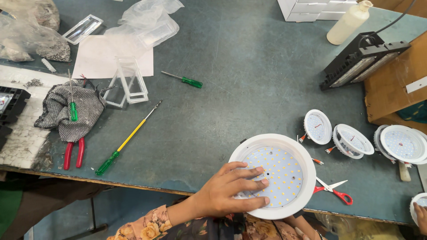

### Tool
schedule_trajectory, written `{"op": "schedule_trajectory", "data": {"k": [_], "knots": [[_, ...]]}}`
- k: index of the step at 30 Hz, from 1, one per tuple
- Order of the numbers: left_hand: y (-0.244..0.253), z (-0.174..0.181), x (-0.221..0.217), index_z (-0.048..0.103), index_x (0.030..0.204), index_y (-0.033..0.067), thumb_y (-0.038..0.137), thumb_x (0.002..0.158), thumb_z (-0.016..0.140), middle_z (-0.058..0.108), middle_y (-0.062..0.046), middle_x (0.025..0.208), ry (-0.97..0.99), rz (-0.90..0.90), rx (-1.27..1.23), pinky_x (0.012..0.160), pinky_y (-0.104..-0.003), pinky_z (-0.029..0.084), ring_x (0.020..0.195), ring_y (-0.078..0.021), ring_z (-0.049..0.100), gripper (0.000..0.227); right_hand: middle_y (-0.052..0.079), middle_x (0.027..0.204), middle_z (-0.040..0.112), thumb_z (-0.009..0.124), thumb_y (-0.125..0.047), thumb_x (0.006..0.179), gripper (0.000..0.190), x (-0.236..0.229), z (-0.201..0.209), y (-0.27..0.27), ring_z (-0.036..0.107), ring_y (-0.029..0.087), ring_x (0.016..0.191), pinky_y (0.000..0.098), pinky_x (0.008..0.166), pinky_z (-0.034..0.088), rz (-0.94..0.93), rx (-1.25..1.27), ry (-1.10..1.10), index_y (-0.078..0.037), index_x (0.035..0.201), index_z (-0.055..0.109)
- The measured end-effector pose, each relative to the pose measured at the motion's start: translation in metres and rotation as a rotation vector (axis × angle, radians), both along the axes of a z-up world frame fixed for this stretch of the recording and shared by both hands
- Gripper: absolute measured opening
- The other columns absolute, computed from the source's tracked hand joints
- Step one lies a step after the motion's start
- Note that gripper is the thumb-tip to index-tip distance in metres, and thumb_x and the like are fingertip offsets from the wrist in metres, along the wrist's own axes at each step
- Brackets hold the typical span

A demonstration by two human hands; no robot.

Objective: The person assembles circular LED light fixtures at a workbench. They use red-handled scissors to trim wires and connect components to the back of the light housing. The person handles multiple units, placing finished ones on the table.

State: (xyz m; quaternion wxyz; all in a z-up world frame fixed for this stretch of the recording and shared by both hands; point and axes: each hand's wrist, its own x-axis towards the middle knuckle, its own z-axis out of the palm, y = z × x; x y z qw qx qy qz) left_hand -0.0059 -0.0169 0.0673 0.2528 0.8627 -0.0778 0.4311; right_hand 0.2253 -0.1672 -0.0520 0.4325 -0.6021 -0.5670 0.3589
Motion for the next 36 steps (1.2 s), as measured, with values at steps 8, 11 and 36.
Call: {"op": "schedule_trajectory", "data": {"k": [8, 11, 36], "knots": [[-0.002, 0.001, 0.002, 0.070, 0.124, 0.0230, 0.020, 0.101, 0.071, 0.067, -0.003, 0.138, 0.008, -0.008, -0.030, 0.116, -0.047, 0.049, 0.139, -0.0256, 0.062, 0.024, 0.011, 0.102, 0.074, 0.072, -0.012, 0.087, 0.024, 0.003, -0.001, -0.002, 0.072, 0.023, 0.091, 0.0334, 0.084, 0.056, 0.030, -0.018, 0.008, 0.000, 0.107, 0.068], [0.000, 0.001, 0.000, 0.069, 0.125, 0.0225, 0.018, 0.098, 0.071, 0.068, -0.003, 0.137, 0.031, -0.010, -0.035, 0.113, -0.047, 0.049, 0.138, -0.0260, 0.063, 0.027, 0.011, 0.101, 0.074, 0.071, -0.010, 0.088, 0.021, -0.002, 0.013, 0.001, 0.072, 0.023, 0.090, 0.0337, 0.083, 0.056, -0.009, 0.029, 0.017, 0.000, 0.106, 0.068], [0.041, -0.109, -0.056, 0.067, 0.111, 0.0006, 0.021, 0.091, 0.077, 0.070, -0.006, 0.092, 0.281, 0.753, -0.919, 0.076, -0.025, 0.048, 0.082, -0.0096, 0.059, 0.030, 0.013, 0.110, 0.066, 0.072, -0.021, 0.093, 0.020, 0.105, -0.123, 0.031, 0.060, 0.034, 0.106, 0.0443, 0.090, 0.050, -0.973, 0.022, -0.721, -0.007, 0.107, 0.074]]}}
